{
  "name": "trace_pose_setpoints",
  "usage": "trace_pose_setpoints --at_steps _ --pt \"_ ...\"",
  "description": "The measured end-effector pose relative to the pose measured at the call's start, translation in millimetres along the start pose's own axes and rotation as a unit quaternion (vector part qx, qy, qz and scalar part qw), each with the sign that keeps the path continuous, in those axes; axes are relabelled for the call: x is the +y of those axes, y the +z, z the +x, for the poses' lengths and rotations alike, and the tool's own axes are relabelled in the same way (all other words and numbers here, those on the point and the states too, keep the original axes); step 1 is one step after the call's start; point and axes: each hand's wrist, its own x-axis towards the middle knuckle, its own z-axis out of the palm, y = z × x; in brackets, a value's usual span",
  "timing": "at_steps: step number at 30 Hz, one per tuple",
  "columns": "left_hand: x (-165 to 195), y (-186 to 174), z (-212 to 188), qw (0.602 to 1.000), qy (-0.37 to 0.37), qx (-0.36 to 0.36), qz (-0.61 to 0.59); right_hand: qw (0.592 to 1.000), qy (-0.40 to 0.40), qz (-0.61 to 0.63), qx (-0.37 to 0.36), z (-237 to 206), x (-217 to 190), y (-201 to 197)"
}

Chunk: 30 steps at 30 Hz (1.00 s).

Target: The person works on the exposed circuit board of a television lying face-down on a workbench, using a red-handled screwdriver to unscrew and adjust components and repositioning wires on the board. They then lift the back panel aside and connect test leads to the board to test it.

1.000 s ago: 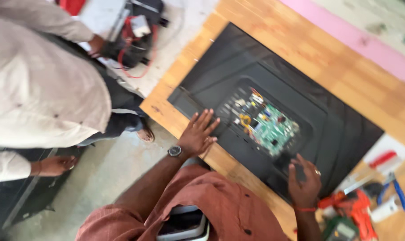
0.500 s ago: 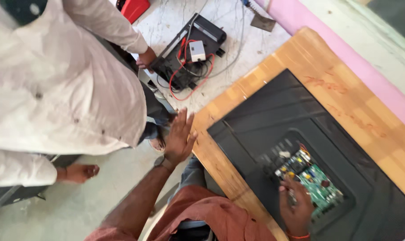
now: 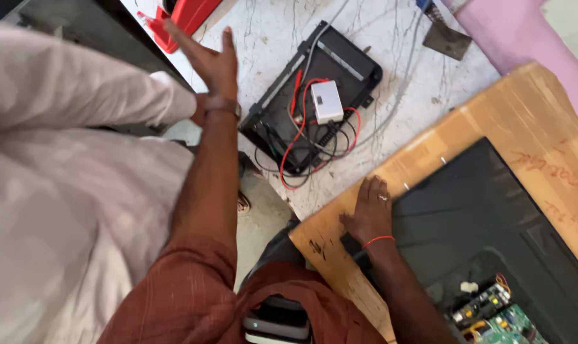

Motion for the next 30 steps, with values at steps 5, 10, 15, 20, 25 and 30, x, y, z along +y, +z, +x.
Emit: trace_pose_setpoints --at_steps 5,10,15,20,25,30 --pt "-90 -18 78 0.957 -0.103 -0.02 0.271 0.996 0.027 -0.062 -0.054 22 -15 -9" --pt "-152 -31 103 0.956 -0.269 -0.069 -0.093 0.998 0.043 -0.03 -0.035 34 -13 -2" --pt "-196 -28 106 0.946 -0.219 -0.12 -0.208 0.999 0.036 -0.001 -0.019 37 0 18" --pt "-182 -26 57 0.977 -0.13 -0.115 -0.121 0.999 0.012 0.043 0.027 40 0 13" --pt "-101 0 -24 0.987 -0.139 -0.079 -0.017 0.997 -0.001 0.005 -0.078 64 -29 -56" --pt "-72 -3 -35 0.951 -0.289 -0.053 -0.097 0.942 -0.153 0.294 0.054 137 -101 -146"
